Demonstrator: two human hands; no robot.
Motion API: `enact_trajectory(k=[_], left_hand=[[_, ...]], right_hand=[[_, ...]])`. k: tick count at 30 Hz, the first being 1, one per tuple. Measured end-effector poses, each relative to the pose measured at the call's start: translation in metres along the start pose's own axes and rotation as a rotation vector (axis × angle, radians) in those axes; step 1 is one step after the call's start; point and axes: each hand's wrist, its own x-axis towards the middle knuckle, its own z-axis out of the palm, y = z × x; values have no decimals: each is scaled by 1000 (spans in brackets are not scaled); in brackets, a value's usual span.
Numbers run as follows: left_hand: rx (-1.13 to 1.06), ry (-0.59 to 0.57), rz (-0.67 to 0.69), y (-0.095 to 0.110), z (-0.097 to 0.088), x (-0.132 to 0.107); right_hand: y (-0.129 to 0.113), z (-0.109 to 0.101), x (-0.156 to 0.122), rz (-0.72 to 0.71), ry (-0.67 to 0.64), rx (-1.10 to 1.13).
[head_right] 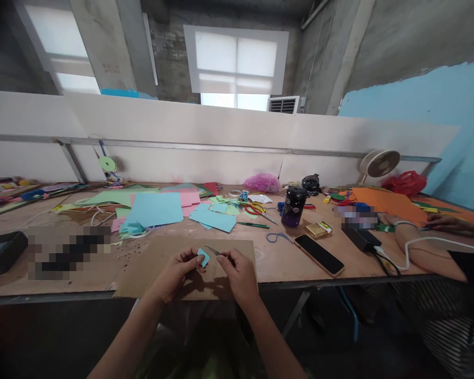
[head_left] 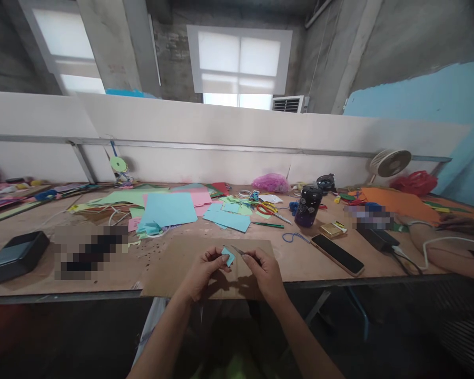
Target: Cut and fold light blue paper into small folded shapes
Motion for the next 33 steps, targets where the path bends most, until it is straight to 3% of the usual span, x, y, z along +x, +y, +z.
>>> enact_trajectory(k=[3, 6, 10, 14, 21, 28, 33], left_hand=[[-16, 23, 1, -1, -1, 0], [-64, 22, -71, -1, 1, 0], [-120, 41, -122, 2, 5, -1], [-106, 40, -132, 1, 5, 0], [-107, 68, -96, -2, 3, 1], [-117, 140, -44, -7, 9, 3], [-111, 133, 2, -12, 7, 4]], right_hand=[[3, -3, 4, 23, 28, -81], [9, -6, 12, 23, 35, -346], [10, -9, 22, -92, 47, -606], [0, -2, 26, -161, -27, -372], [-8, 21, 27, -55, -77, -101], [-5, 21, 21, -173, -58, -193], [2, 22, 18, -165, -107, -179]])
